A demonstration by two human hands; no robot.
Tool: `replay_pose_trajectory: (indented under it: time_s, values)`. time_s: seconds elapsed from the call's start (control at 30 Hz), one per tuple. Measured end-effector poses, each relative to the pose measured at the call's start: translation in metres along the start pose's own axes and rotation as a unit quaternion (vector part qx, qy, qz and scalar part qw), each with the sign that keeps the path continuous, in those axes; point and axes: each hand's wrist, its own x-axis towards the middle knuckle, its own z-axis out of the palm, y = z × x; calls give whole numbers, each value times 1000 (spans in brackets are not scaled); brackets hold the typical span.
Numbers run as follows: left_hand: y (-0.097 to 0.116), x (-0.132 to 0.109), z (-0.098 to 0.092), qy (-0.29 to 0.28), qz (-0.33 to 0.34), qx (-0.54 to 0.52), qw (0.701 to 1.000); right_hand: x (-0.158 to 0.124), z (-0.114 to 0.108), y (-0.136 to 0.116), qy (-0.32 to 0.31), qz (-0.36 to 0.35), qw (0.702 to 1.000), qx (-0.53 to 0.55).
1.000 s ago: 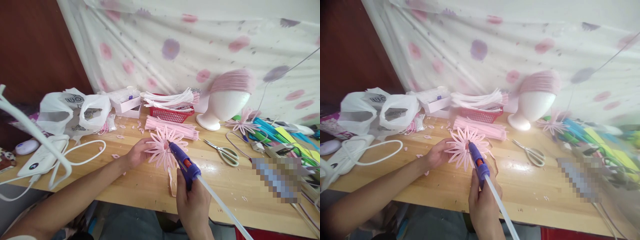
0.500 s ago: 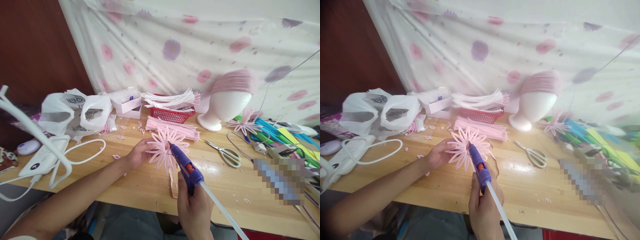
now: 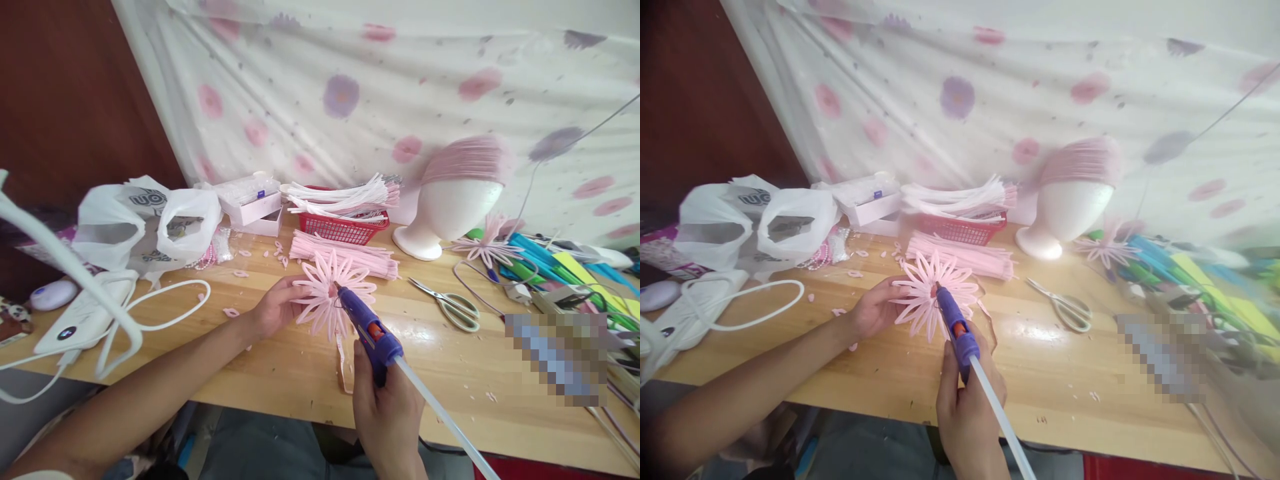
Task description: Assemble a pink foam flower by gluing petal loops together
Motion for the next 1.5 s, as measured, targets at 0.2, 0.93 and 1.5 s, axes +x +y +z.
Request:
replay_pose_trajectory:
  time_s: [0.2,0.93,1.5]
  values:
    - [3,0,4,22,-4,-1,1000,2,-11,-7,8,41,998,52]
    - [7,0,1,98,40,-11,994,67,-65,125,-143,244,922,-266]
    - [4,0,3,93,31,-7,995,72,7,47,-280,4,946,-160]
